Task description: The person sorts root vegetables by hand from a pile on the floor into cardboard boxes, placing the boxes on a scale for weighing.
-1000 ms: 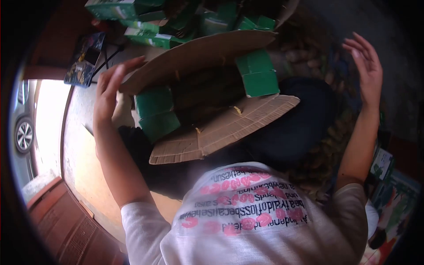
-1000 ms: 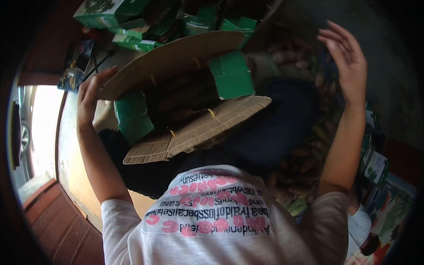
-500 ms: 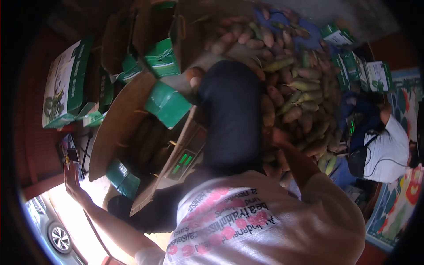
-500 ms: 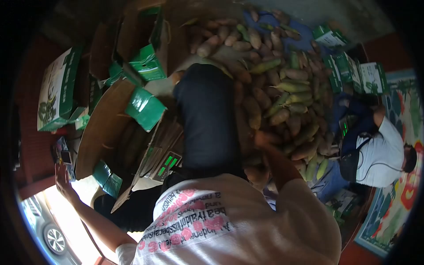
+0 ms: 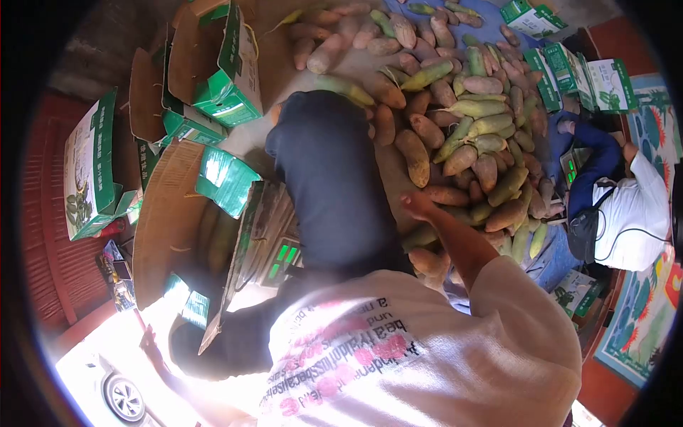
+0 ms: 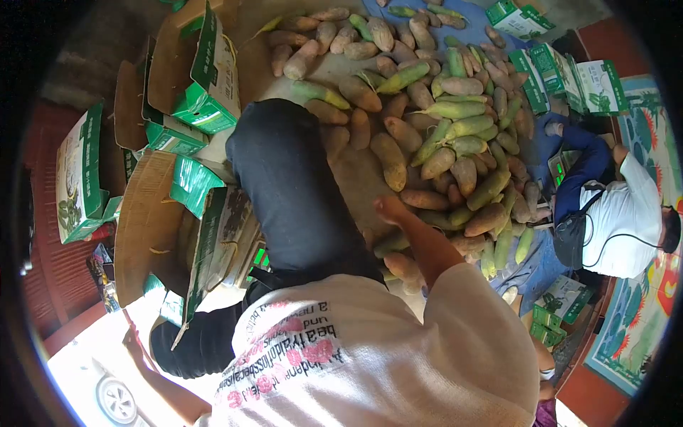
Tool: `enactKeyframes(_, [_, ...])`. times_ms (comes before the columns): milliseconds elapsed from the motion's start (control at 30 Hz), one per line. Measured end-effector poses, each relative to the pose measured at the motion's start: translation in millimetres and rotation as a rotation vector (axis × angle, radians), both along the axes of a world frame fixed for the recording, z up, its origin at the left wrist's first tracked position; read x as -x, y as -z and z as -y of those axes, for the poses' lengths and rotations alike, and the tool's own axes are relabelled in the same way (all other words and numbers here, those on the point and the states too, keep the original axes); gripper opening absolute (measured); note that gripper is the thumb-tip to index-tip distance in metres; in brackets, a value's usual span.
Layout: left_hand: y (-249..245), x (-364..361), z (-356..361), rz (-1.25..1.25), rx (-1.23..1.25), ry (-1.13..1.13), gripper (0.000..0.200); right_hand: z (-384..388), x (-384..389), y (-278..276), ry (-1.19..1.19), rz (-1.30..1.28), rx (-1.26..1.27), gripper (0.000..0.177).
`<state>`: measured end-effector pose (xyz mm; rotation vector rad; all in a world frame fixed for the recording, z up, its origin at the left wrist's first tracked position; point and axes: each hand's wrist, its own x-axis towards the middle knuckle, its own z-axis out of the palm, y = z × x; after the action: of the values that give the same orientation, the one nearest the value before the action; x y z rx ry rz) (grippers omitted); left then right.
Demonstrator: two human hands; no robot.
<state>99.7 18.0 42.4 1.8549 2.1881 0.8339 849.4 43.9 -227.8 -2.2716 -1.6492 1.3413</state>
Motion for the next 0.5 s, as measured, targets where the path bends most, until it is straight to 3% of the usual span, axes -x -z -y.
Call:
enactKeyframes(100, [-32, -99, 9, -0.184, -0.100, 0.353, 0.049, -12, -20, -6, 0.102, 0.166, 0.036, 0.026])
enactKeyframes(167, [-48, -115, 12, -0.186, 0.126, 0.262, 0.048, -4, -44, 23, 0.111, 0.180, -0.093, 0.026])
enactKeyframes(200, [-51, -106, 17, -0.170, 0.294, 0.158, 0.047, 0, -58, 34, 0.114, 0.190, -0.159, 0.027])
enactKeyframes(300, [-6, -24, 38, 0.210, 0.317, 0.061, 0.045, 9, -75, 30, 0.139, 0.184, -0.199, 0.026])
enactKeyframes(400, [38, 59, 49, 0.529, 0.334, -0.111, 0.045, 18, -88, 8, -0.033, 0.228, 0.063, 0.030])
enactKeyframes(500, [65, 120, 49, 0.773, 0.352, -0.324, 0.046, 46, -93, -9, -0.105, 0.171, 0.117, 0.032])
